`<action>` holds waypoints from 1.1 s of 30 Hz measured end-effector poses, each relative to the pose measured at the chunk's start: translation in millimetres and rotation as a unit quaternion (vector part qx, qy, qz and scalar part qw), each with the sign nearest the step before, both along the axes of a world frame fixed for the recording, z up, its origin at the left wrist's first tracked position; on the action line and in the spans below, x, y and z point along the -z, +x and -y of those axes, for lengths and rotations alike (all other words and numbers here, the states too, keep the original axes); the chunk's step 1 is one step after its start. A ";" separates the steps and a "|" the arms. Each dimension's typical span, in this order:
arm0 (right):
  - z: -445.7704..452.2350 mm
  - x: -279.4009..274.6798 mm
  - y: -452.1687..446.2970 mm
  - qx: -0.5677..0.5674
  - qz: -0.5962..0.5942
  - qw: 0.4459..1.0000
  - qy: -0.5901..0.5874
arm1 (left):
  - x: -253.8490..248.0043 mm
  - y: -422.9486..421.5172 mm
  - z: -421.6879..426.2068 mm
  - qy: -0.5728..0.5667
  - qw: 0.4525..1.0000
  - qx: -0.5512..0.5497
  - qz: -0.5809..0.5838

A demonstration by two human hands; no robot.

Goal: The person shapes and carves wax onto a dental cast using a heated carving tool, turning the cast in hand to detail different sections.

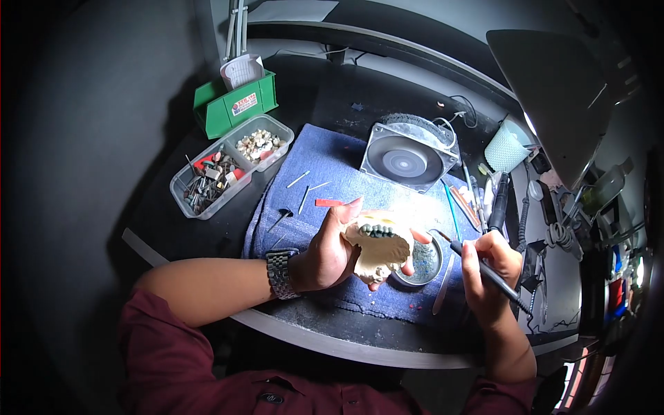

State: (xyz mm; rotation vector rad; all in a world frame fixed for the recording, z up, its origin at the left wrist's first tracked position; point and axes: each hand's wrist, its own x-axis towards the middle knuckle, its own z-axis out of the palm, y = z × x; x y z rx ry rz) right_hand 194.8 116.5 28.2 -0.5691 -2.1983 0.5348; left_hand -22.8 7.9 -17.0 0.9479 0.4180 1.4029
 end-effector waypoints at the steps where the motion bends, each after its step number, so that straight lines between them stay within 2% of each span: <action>1: 0.1 -1.2 -0.7 0.004 0.013 1.000 -0.003 | 1.6 -0.9 -0.7 0.006 1.000 0.006 -0.001; 3: -3.9 2.9 1.8 -0.009 0.027 1.000 0.003 | 4.8 -3.8 -2.1 0.018 1.000 0.024 -0.009; 16: -7.2 4.1 -3.0 -0.032 0.087 0.994 -0.053 | -0.8 0.6 3.2 -0.023 0.996 -0.035 -0.082; 19: -8.6 1.6 -4.0 -0.051 0.103 0.988 -0.106 | -1.2 -0.6 0.8 -0.009 0.995 -0.029 -0.094; 22: -5.2 -0.7 -5.5 -0.043 0.111 0.988 -0.096 | -1.3 -2.9 1.4 -0.007 0.994 -0.012 -0.104; 25: -5.7 2.3 -2.6 -0.043 0.090 0.993 -0.066 | -2.5 1.0 2.5 -0.027 0.995 -0.024 -0.092; 26: -7.2 -0.3 0.3 -0.033 0.069 0.997 -0.012 | -4.5 2.7 2.0 -0.052 0.994 -0.037 -0.094; 28: -0.4 -3.6 4.4 -0.001 -0.030 0.998 -0.052 | -9.8 7.3 1.9 -0.104 0.988 -0.062 -0.096; 29: 3.2 2.3 11.2 -0.010 -0.088 0.990 -0.112 | -12.8 9.0 2.7 -0.116 0.988 -0.056 -0.090; 31: 2.9 3.4 14.4 -0.108 -0.120 0.979 -0.126 | -17.6 11.3 1.8 -0.139 0.986 -0.039 -0.082; 33: 8.1 6.8 10.4 -0.170 -0.139 0.964 -0.149 | -5.5 11.2 0.6 -0.105 0.994 -0.014 -0.015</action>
